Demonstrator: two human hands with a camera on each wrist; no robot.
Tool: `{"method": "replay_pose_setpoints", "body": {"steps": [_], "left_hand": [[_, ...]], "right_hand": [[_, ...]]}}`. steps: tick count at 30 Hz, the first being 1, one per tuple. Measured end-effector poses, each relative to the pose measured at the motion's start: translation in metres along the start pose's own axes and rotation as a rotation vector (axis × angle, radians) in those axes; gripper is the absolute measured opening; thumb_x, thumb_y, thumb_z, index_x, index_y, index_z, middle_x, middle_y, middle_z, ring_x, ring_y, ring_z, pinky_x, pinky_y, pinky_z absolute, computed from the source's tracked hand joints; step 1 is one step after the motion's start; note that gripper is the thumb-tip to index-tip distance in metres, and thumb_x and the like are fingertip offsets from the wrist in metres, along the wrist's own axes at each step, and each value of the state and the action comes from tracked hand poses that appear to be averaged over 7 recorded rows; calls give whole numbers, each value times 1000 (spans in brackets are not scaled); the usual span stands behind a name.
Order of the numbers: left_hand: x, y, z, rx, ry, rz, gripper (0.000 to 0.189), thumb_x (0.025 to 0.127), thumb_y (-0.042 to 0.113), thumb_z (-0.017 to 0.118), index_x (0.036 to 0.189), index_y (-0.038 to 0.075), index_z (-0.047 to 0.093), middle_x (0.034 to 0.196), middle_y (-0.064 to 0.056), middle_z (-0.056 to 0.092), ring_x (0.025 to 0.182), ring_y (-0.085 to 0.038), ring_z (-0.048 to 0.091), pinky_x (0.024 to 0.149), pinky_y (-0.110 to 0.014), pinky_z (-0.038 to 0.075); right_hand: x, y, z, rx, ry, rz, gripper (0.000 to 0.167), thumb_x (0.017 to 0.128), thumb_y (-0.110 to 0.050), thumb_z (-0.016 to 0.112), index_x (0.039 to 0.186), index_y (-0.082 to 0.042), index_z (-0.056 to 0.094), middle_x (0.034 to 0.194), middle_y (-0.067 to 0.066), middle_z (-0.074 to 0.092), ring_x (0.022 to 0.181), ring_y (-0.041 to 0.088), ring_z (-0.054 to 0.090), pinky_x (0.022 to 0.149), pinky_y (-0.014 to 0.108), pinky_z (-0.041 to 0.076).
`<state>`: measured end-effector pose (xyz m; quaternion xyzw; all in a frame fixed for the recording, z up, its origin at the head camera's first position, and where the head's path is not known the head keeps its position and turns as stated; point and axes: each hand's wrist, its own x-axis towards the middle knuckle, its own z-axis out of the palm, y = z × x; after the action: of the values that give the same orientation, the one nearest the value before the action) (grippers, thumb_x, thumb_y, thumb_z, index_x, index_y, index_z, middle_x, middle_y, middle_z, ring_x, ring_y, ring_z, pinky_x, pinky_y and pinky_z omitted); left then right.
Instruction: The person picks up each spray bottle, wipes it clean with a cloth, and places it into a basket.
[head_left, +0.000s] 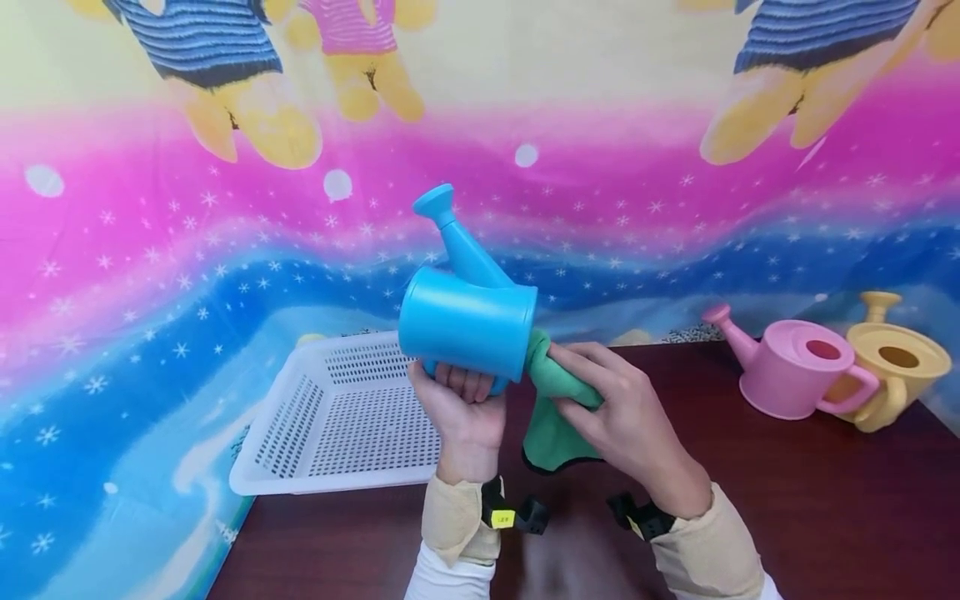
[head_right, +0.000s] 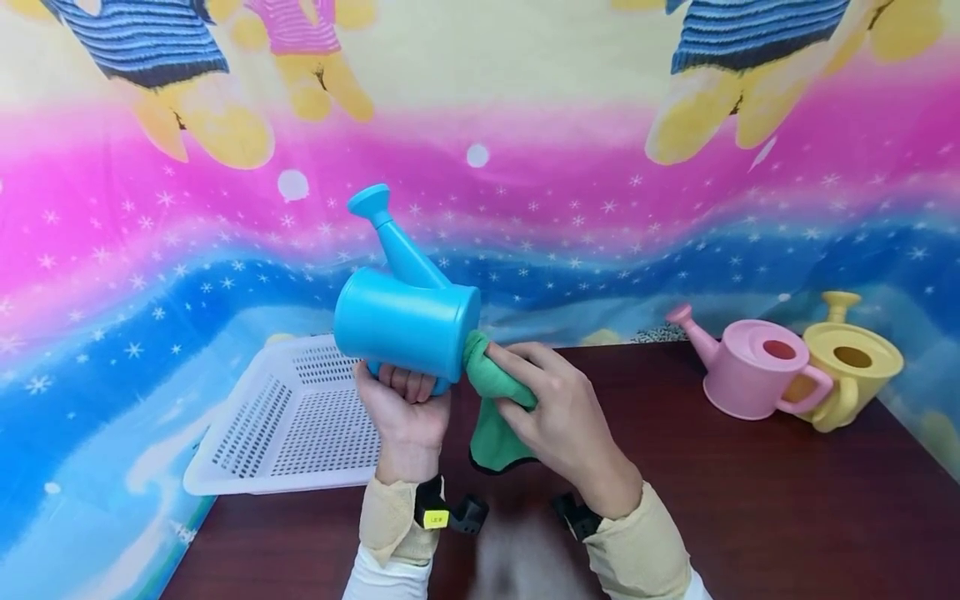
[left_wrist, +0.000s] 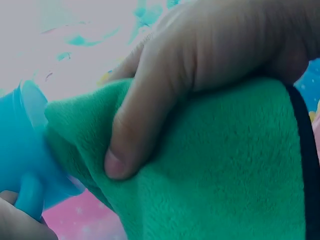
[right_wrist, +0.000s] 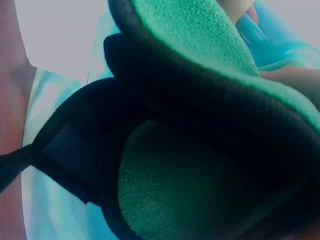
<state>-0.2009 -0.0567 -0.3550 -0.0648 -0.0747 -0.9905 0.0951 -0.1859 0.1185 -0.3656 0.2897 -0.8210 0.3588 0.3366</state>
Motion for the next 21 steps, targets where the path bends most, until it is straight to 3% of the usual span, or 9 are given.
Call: {"method": "replay_pose_setpoints", "body": {"steps": [8,15,21], "left_hand": [[3,4,1,100,16,101,58,113,40,26,58,22,23,43,9,27,36,-6,25,48,-24,9],[4,6,2,156,6,149,54,112,35,26,59,22,22,45,9,25,36,-6,25,48,-24,10],[3,7,2,249,-24,213,51,109,31,26,59,22,22,47,9,22,37,-7,25,48,-24,11]], "right_hand": [[1,-4,3,27,44,-38,59,77,5,84,132,-11,73,118,7,75,98,21,72,74,39,59],[2,-6,4,83,144,-46,54,76,7,83,128,-6,74,119,10,74,100,26,72,91,14,51],[3,-5,2,103,197,-20,51,77,5,83,127,-5,75,118,14,74,103,30,72,98,13,48]]}}
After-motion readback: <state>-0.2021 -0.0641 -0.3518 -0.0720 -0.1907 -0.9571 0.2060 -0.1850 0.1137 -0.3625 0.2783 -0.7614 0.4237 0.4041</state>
